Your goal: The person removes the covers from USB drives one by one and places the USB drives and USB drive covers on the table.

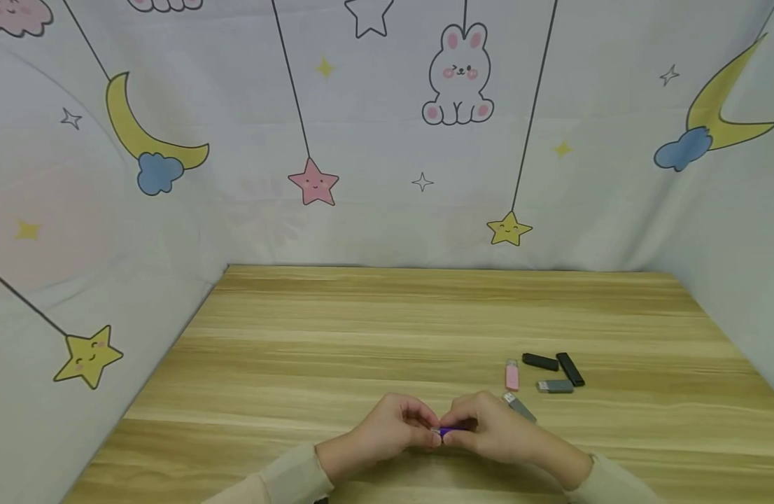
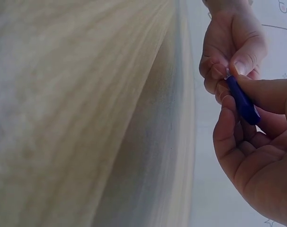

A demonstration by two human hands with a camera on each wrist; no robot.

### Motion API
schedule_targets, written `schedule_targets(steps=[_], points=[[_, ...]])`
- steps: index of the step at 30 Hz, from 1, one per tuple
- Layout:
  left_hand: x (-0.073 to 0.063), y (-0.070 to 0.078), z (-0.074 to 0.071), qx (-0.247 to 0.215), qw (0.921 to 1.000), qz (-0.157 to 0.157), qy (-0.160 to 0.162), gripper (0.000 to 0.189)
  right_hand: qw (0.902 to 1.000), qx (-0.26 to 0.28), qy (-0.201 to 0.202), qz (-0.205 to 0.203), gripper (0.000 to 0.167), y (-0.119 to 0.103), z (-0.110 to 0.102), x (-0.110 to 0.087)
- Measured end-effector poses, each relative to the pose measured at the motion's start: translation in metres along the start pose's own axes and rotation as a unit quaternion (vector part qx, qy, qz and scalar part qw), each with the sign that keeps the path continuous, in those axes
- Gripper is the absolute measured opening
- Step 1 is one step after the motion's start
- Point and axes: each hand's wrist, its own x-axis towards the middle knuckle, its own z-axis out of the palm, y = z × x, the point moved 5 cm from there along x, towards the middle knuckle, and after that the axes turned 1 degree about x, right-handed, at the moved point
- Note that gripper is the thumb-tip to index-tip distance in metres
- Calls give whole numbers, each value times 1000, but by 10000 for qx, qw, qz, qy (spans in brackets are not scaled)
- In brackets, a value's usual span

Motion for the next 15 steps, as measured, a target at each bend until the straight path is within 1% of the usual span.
schedule_targets(steps=[5, 10, 12, 15], points=[[0, 1, 1, 37, 10000, 27, -50, 13, 9999, 71, -73, 36, 18, 0, 0, -1], [0, 4, 1, 73, 9999, 122, -83, 13, 9999, 138, -28, 80, 18, 0, -1, -2], [-1, 5, 1, 83, 9998, 178, -73, 13, 9999, 89, 23, 146, 18, 0, -1, -1], [0, 6, 0, 130, 9996, 268, -12, 13, 9995, -136, 49, 294, 20, -1, -1, 0]])
